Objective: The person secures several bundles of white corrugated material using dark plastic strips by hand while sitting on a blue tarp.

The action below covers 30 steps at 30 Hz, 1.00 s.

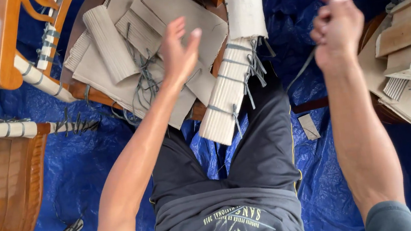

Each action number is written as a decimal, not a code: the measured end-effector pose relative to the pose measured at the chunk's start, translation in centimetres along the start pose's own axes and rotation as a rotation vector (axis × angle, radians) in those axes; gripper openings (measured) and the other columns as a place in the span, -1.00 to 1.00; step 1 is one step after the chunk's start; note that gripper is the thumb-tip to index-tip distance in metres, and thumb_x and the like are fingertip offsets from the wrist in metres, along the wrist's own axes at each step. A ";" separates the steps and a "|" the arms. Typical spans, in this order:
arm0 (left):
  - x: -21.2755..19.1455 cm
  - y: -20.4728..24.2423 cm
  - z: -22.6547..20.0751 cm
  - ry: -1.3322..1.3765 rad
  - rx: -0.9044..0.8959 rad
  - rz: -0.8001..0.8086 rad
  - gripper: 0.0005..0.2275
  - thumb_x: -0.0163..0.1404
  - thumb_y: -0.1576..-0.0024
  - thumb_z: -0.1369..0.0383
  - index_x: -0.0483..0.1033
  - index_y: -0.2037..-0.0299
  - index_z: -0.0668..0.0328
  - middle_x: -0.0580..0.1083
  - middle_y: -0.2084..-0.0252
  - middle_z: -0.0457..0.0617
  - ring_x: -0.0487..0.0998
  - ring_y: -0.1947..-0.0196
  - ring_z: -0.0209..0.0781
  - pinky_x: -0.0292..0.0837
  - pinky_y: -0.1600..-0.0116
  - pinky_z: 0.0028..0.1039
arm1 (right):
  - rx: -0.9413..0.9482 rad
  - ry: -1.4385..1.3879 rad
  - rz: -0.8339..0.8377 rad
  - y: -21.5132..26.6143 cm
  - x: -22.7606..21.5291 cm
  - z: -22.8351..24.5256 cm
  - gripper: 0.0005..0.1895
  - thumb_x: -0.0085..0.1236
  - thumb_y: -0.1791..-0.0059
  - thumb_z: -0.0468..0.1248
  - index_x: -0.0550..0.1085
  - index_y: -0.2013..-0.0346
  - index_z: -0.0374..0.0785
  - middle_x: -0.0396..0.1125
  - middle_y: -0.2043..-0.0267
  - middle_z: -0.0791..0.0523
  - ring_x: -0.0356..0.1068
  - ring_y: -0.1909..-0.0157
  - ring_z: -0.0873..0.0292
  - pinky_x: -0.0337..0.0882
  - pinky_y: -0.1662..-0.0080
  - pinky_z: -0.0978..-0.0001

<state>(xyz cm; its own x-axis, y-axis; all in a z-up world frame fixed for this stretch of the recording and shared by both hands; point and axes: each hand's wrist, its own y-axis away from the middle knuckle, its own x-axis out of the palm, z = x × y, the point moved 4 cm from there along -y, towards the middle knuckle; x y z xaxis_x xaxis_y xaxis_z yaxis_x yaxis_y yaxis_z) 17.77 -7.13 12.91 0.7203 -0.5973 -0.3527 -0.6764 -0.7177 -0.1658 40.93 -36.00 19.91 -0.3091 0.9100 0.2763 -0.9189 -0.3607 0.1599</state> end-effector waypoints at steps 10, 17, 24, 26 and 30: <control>14.2 -9.9 -6.8 -0.255 0.128 -0.086 -0.24 0.12 -0.10 0.23 -0.01 -0.37 0.58 0.19 -0.36 0.47 0.26 -0.32 0.39 0.23 -0.36 -0.10 | -0.243 0.633 -0.025 -11.8 5.9 -8.3 -0.84 0.15 -0.14 -0.28 0.44 0.13 -0.34 0.52 0.32 0.13 0.49 0.33 0.33 0.47 0.25 0.45; 14.6 -8.4 -5.9 -0.159 -0.092 0.088 -0.34 -0.09 -0.24 0.20 -0.04 -0.42 0.57 0.19 -0.39 0.47 0.25 -0.38 0.34 0.21 -0.39 -0.09 | -0.290 0.806 -0.008 -13.8 9.9 -8.1 -0.90 0.04 -0.05 -0.39 0.34 0.19 -0.36 0.49 0.30 0.04 0.56 0.32 0.15 0.51 0.21 0.30; 14.5 -9.0 -5.5 -0.141 -0.169 0.148 -0.28 -0.07 -0.18 0.11 -0.01 -0.40 0.56 0.27 -0.34 0.44 0.32 -0.32 0.28 0.28 -0.31 -0.11 | -0.298 0.940 0.259 -13.7 10.2 -7.7 -0.91 0.09 -0.02 -0.39 0.50 0.21 -0.35 0.51 0.27 0.02 0.52 0.23 0.14 0.48 0.16 0.25; 14.3 -8.8 -6.0 -0.130 -0.185 0.164 -0.27 -0.05 -0.15 0.11 0.01 -0.39 0.55 0.30 -0.31 0.42 0.35 -0.29 0.26 0.33 -0.27 -0.11 | -0.246 0.949 0.312 -12.7 10.7 -6.5 -0.87 0.08 0.01 -0.37 0.53 0.20 -0.35 0.50 0.30 0.06 0.52 0.25 0.16 0.48 0.18 0.28; 14.4 -9.1 -5.7 -0.135 -0.210 0.174 -0.30 0.00 -0.11 0.12 0.10 -0.33 0.54 0.38 -0.22 0.36 0.45 -0.20 0.24 0.43 -0.19 -0.09 | 0.052 0.869 0.442 -11.5 11.8 -5.2 -0.70 -0.08 0.05 -0.32 0.61 0.20 -0.29 0.45 0.45 0.14 0.42 0.38 0.23 0.41 0.29 0.36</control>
<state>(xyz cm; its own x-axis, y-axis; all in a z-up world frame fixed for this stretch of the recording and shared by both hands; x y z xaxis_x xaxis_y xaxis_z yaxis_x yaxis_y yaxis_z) 35.15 -11.23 14.61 0.5598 -0.6748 -0.4809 -0.7308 -0.6756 0.0973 46.59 -20.05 16.35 -0.7153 0.5169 -0.4703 -0.6714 -0.6951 0.2572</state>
